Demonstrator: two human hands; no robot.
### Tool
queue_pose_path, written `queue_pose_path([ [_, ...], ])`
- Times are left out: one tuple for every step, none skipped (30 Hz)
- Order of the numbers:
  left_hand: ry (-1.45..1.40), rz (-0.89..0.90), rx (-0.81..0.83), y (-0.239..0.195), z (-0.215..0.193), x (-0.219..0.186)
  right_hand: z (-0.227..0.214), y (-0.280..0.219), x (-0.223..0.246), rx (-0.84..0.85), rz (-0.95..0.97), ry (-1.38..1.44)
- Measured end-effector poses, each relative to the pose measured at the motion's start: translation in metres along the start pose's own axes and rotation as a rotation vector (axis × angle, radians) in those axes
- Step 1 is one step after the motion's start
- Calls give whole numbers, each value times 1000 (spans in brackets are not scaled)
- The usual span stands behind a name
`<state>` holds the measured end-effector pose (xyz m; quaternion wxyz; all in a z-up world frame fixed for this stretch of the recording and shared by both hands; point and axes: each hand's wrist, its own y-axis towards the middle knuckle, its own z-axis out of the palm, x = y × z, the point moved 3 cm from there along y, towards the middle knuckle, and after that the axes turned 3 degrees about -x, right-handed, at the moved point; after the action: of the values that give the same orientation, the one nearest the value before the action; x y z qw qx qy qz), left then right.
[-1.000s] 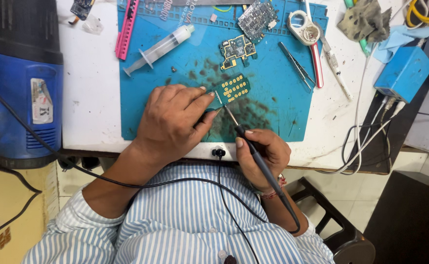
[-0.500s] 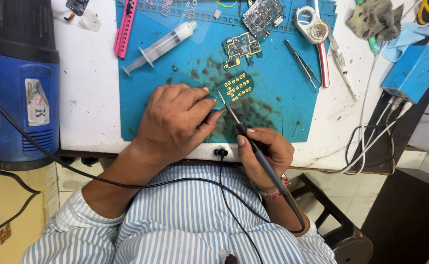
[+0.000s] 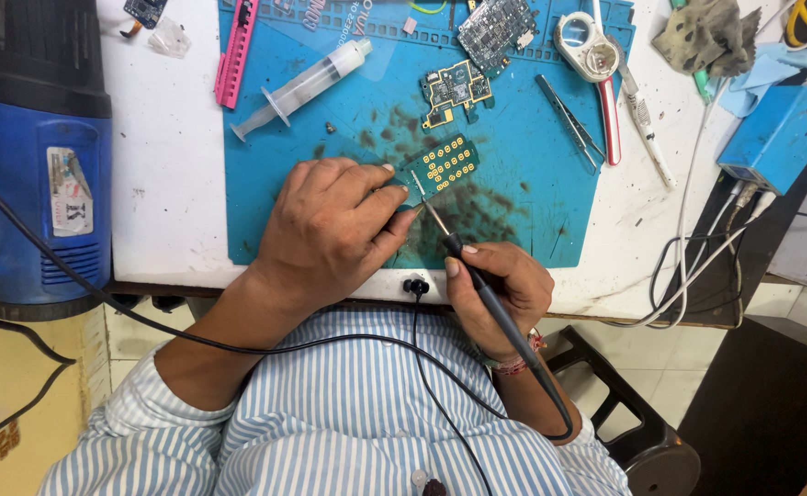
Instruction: The person applies flux to a small circuit board and uses a soldering iron to reflow solder on the board's pads. They also briefly handle a small white camera module and a larger green circuit board, using the soldering iron on the latter as well.
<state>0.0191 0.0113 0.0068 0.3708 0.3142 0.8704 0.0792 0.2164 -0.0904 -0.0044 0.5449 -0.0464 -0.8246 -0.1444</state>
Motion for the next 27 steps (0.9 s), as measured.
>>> queue_pose_path([
  [-3, 0, 0, 0, 0, 0, 0, -1, 0, 1, 7, 5],
  [-6, 1, 1, 0, 0, -1, 0, -1, 0, 3, 1, -14],
  [-8, -1, 0, 0, 0, -1, -1, -1, -1, 4, -6, -33],
  [-10, -3, -1, 1, -1, -1, -1, -2, -2, 5, -14, -53],
  [-12, -4, -2, 1, -1, -1, -1, -4, -4, -24, 49, -28],
  [-9, -5, 0, 1, -2, -2, -1, -7, -6, -53, 112, -4],
  [-7, -4, 0, 1, -2, -2, -1, -9, -9, -83, 173, 21],
  [-4, -2, 0, 2, -3, -2, -1, -10, -11, -95, 181, 43],
  [-1, 0, -1, 2, -3, -3, -1, -11, -12, -106, 188, 65],
  [2, 3, -3, 2, -3, -3, -2, -12, -13, -118, 195, 87],
  [6, 5, -5, 2, -3, -3, -2, -12, -13, -115, 196, 112],
  [11, 7, -6, 2, -3, -3, -1, -12, -14, -112, 198, 137],
  [16, 10, -7, 2, -3, -4, -1, -12, -14, -110, 198, 161],
  [21, 13, -9, 2, -3, -4, -1, -12, -15, -119, 199, 178],
  [28, 14, -9, 1, -3, -4, -1, -12, -15, -128, 200, 196],
  [34, 15, -10, 1, -3, -4, -1, -12, -16, -136, 201, 214],
  [41, 16, -11, 1, -3, -4, -1, -12, -16, -136, 192, 211],
  [42, 19, -14, 0, -3, -4, -2, -13, -17, -136, 183, 209],
  [44, 20, -17, -1, -3, -4, -2, -13, -17, -134, 174, 206],
  [46, 22, -21, -2, -3, -4, -2, -13, -17, -134, 168, 206],
  [45, 23, -25, -2, -3, -4, -2, -13, -17, -133, 161, 206],
  [44, 25, -29, -3, -4, -4, -2, -13, -17, -133, 153, 207],
  [43, 27, -34, -3, -4, -5, -2, -13, -16, -119, 144, 206],
  [45, 29, -38, -3, -4, -5, -2, -13, -16, -105, 134, 204],
  [48, 31, -42, -3, -4, -6, -3, -12, -15, -93, 124, 203],
  [51, 34, -45, -3, -5, -6, -3, -11, -15, -76, 108, 164],
  [42, 32, -51, -4, -5, -7, -4, -11, -14, -59, 93, 124],
])
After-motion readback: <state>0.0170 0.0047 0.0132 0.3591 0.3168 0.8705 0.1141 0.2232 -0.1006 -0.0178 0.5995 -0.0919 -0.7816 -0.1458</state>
